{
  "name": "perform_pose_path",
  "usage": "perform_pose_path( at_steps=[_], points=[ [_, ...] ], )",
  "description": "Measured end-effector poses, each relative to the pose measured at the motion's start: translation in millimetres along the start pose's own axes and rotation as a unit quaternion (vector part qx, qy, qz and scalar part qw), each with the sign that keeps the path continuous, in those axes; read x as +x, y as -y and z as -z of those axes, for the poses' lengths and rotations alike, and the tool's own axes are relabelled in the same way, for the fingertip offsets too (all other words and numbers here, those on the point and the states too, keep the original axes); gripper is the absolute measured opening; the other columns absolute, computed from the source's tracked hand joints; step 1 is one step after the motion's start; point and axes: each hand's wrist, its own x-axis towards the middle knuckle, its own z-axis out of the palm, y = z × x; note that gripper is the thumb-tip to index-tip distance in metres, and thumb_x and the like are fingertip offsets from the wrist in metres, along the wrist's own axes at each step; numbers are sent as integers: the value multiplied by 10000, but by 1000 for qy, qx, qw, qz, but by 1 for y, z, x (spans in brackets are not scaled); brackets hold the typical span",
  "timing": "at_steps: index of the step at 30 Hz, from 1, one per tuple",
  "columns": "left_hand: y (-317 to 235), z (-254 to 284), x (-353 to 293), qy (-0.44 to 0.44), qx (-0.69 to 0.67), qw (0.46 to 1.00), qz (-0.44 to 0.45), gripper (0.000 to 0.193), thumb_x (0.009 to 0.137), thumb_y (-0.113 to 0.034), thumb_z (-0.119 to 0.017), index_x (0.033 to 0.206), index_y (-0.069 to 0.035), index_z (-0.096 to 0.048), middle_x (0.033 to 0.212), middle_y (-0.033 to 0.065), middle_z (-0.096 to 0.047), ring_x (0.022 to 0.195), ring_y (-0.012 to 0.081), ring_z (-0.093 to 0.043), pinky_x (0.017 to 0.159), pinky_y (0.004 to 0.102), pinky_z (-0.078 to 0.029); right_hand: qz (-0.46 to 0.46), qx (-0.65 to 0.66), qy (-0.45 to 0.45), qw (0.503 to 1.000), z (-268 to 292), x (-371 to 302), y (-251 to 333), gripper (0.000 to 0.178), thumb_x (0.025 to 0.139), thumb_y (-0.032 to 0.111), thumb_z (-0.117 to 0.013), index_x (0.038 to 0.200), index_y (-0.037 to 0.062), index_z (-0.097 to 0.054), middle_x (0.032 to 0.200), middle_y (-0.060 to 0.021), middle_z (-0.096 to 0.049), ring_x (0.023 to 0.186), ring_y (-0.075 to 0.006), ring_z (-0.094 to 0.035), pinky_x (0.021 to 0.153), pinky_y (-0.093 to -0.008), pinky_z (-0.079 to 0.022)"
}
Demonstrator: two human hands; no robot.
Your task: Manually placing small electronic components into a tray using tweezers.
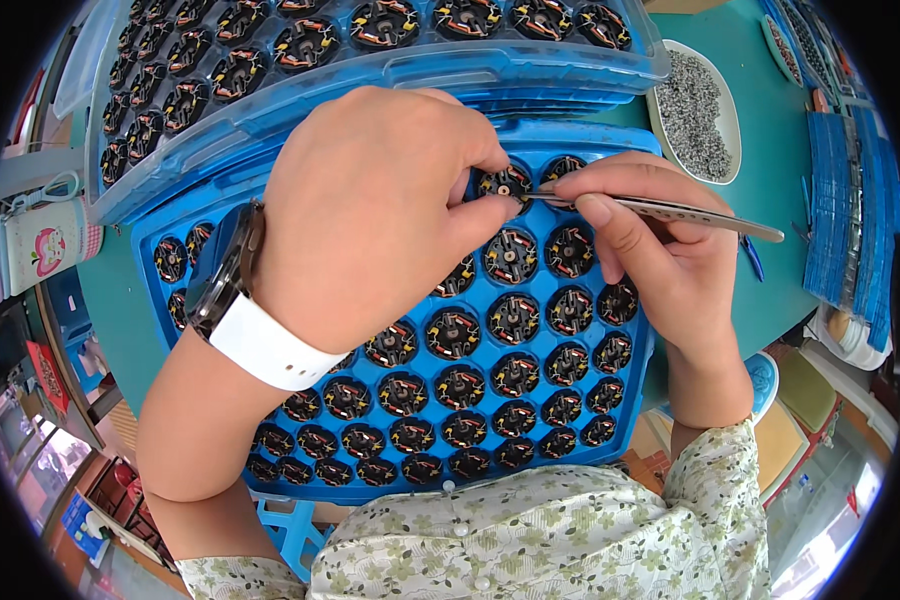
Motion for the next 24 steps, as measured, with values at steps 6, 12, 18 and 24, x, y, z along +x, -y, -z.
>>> perform_pose_path(
  at_steps=[6,12,18,24],
  points=[
    [-4,1,1,7,7,1000,7,214,734,-156,-842,880,-37,-742,650,53,-557,578,209,-545,544,347,-419,-2,-6,15,1000,4,2,-1,122,942,0,-686,1045,-29,-744,936,-92,-698,583,-60,-567,509,-183,-424],
    [-2,1,1,7,17,1000,-1,207,736,-147,-838,886,-43,-740,661,51,-555,587,213,-544,547,352,-421,-18,3,21,1000,3,2,0,131,943,1,-674,1046,-47,-738,969,-121,-709,558,-61,-540,498,-181,-396],
    [2,-1,1,-1,5,1000,-11,208,739,-141,-841,893,-35,-751,669,57,-581,583,207,-557,550,339,-430,-15,13,23,1000,4,2,-4,124,946,12,-691,1049,-30,-746,933,-88,-701,564,-58,-563,490,-183,-411],
    [4,1,3,12,-3,1000,-4,215,737,-152,-847,900,-36,-769,672,62,-605,575,191,-565,547,327,-429,-40,31,20,999,5,3,0,123,957,30,-686,1048,-27,-747,916,-78,-709,547,-50,-546,479,-182,-395]
  ],
)
